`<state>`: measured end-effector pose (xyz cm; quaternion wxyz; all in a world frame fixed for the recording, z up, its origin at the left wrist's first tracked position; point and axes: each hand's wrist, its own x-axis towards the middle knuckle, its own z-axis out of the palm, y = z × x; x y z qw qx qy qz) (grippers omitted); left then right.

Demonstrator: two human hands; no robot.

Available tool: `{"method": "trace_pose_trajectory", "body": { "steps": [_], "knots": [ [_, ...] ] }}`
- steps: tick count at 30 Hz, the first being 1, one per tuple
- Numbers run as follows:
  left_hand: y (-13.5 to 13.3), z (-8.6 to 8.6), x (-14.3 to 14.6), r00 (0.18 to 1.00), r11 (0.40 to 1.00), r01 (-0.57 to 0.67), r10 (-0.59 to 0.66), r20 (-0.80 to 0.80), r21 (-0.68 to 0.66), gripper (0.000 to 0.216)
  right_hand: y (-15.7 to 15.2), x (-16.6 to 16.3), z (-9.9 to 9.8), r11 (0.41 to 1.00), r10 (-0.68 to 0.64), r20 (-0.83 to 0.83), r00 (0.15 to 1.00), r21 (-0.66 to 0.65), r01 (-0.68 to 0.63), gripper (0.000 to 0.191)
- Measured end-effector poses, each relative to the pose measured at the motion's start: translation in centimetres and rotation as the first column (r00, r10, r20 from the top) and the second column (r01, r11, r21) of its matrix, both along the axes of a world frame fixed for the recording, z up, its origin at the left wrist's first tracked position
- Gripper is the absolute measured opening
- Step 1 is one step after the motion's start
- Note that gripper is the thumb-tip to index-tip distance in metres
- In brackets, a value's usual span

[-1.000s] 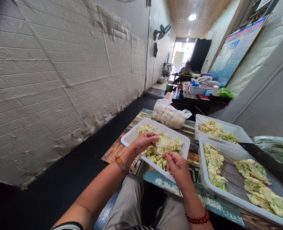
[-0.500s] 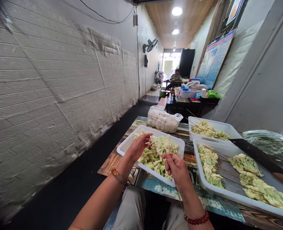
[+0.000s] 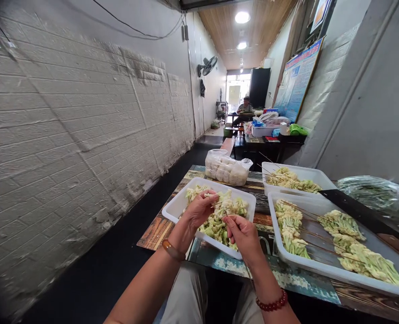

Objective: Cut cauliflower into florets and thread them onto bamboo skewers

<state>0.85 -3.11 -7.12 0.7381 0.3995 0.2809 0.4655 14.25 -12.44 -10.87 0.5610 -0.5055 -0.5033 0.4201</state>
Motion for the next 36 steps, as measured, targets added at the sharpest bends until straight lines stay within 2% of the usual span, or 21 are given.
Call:
{"method": "trace_pose_trajectory", "body": {
  "steps": [5, 12, 20, 29, 36],
  "knots": [
    [0.1, 0.7, -0.2, 0.988, 0.989, -0.151, 0.151, -0.022, 0.004, 0.038, 0.1, 0.0, -0.4, 1.000, -0.014, 0.157, 0.988, 0.023, 0.010, 0.044],
    [0.0, 1.0, 0.7, 0.995, 0.995, -0.092, 0.090, -0.045, -0.036, 0.037, 0.0, 0.0, 0.2, 0.995, -0.057, 0.208, 0.976, 0.093, 0.038, 0.040],
    [0.1, 1.3, 1.8, 0.984, 0.984, -0.175, 0.175, -0.022, -0.013, 0.028, 0.2, 0.4, 0.5, 0.978, -0.124, 0.296, 0.947, 0.199, 0.066, 0.039],
    [-0.4, 1.8, 2.8, 0.973, 0.971, -0.225, 0.228, -0.030, 0.080, 0.025, 0.0, 0.6, 0.5, 0.973, -0.175, 0.294, 0.940, 0.196, 0.120, 0.034],
    [-0.8, 2.0, 2.7, 0.977, 0.976, -0.203, 0.208, -0.055, 0.083, 0.022, -0.2, 1.0, 0.7, 0.972, -0.192, 0.296, 0.936, 0.189, 0.140, 0.031]
  ]
}}
